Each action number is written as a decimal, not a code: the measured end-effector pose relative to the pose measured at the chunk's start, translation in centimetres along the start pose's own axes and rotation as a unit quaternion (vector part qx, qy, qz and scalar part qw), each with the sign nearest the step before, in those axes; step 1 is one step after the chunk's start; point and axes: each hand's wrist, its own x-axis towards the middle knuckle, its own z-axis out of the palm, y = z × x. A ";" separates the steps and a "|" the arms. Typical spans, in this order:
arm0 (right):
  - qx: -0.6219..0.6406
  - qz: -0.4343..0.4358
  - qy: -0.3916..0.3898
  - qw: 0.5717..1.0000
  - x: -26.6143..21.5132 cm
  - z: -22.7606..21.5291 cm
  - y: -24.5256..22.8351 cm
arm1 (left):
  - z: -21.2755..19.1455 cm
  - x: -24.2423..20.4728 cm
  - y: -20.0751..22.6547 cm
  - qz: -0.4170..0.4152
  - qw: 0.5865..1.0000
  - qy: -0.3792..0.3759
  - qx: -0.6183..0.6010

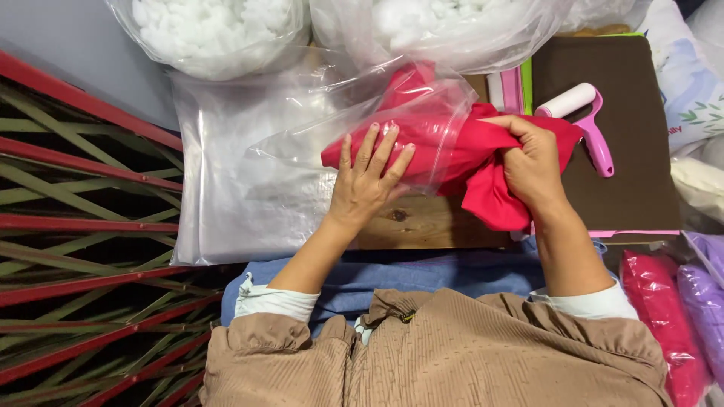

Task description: Cleaning a red fabric piece with a lint roller and placing it into a plastic bag

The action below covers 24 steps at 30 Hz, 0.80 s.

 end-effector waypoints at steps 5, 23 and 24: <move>0.147 0.031 -0.053 0.987 0.0 0.5 0.6 | 1.5 1.2 0.7 0.039 0.990 0.125 0.044; -0.031 -0.067 -0.058 0.996 -5.0 -6.4 -1.2 | -15.9 9.9 -4.4 -0.035 0.991 0.103 0.071; -0.029 -0.068 -0.058 0.996 -5.1 -6.3 -0.4 | -16.6 10.9 -4.5 -0.033 0.991 0.103 0.072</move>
